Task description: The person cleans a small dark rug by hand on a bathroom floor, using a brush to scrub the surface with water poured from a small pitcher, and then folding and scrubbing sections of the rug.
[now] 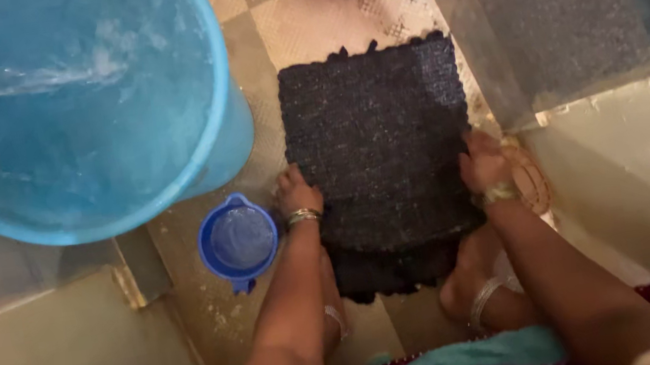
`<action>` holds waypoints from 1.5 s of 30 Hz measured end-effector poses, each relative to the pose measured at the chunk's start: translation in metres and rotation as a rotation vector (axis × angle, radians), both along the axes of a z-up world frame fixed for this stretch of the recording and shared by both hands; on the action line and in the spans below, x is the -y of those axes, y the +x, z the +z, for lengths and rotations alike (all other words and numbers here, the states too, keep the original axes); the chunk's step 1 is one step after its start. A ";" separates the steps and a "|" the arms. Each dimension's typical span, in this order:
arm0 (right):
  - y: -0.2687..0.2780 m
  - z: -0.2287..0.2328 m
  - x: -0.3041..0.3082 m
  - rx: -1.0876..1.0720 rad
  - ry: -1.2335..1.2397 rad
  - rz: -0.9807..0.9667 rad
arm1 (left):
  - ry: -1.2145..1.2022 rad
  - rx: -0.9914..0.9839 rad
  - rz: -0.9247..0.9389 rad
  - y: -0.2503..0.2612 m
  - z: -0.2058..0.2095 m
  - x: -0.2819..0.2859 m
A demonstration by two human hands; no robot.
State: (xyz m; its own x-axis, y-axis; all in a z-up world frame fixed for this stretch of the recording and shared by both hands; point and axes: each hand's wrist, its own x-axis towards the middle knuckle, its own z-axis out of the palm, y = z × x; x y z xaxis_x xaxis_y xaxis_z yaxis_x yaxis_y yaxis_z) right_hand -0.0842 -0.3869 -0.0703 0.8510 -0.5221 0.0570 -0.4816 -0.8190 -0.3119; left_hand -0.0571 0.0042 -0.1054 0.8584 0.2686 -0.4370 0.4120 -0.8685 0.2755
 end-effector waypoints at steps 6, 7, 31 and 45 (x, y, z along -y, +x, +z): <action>0.055 -0.008 -0.024 -0.450 0.034 0.164 | -0.234 -0.077 0.251 0.015 -0.072 -0.022; 0.057 -0.005 -0.021 -0.623 -0.239 0.434 | -0.232 -0.080 0.247 0.019 -0.076 -0.025; -0.032 0.046 0.008 -0.253 0.005 -0.100 | -0.007 0.302 -0.385 -0.014 0.090 0.006; -0.016 0.055 -0.053 0.258 -0.110 0.660 | 0.045 0.029 -0.566 0.030 0.051 -0.015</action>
